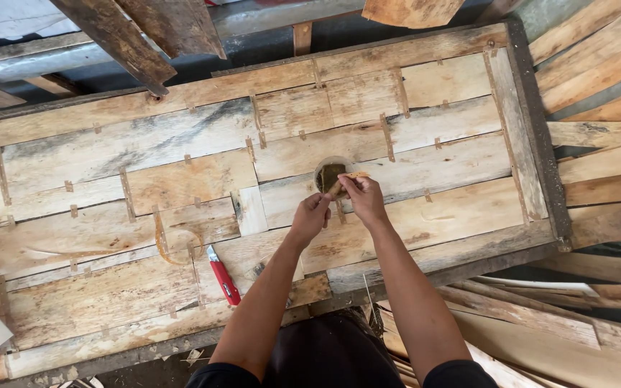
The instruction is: Cutting and fitting small pieces of bark or wood strips into a patterned panel using a utility knife.
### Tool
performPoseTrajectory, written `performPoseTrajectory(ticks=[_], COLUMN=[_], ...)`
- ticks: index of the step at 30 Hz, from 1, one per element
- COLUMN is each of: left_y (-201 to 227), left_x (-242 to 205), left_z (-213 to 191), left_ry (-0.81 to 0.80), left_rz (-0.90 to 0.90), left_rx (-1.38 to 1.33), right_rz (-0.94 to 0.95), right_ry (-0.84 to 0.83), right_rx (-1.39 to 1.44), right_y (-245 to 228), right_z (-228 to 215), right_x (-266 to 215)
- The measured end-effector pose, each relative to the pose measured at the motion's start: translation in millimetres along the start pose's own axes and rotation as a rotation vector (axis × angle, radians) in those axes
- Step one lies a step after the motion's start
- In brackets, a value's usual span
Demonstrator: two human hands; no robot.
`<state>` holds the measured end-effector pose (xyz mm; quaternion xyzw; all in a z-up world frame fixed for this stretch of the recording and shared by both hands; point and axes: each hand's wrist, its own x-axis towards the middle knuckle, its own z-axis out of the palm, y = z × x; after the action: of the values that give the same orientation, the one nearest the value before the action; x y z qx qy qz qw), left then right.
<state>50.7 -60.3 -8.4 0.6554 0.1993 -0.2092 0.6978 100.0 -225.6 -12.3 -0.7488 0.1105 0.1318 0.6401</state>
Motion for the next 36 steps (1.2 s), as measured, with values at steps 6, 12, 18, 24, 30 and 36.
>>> performPoseTrajectory(ticks=[6, 12, 18, 24, 30, 36], left_y=[-21, -31, 4, 5, 16, 12], left_x=[10, 17, 17, 25, 24, 27], left_z=[-2, 4, 11, 15, 17, 15], left_ry=[-0.14, 0.073, 0.423, 0.428, 0.461, 0.435], left_rz=[-0.026, 0.246, 0.109, 0.034, -0.049, -0.048], left_rx=[-0.219, 0.078, 0.355, 0.577, 0.62, 0.638], right_rz=[0.188, 0.061, 0.03, 0.132, 0.192, 0.213], right_ry=[-0.214, -0.119, 0.225, 0.128, 0.15, 0.168], right_rx=[0.435, 0.29, -0.258, -0.47, -0.6, -0.696], right_y=[15, 27, 0, 11, 6, -4], right_z=[-14, -9, -5, 8, 20, 23], right_x=[10, 24, 21, 31, 41, 37])
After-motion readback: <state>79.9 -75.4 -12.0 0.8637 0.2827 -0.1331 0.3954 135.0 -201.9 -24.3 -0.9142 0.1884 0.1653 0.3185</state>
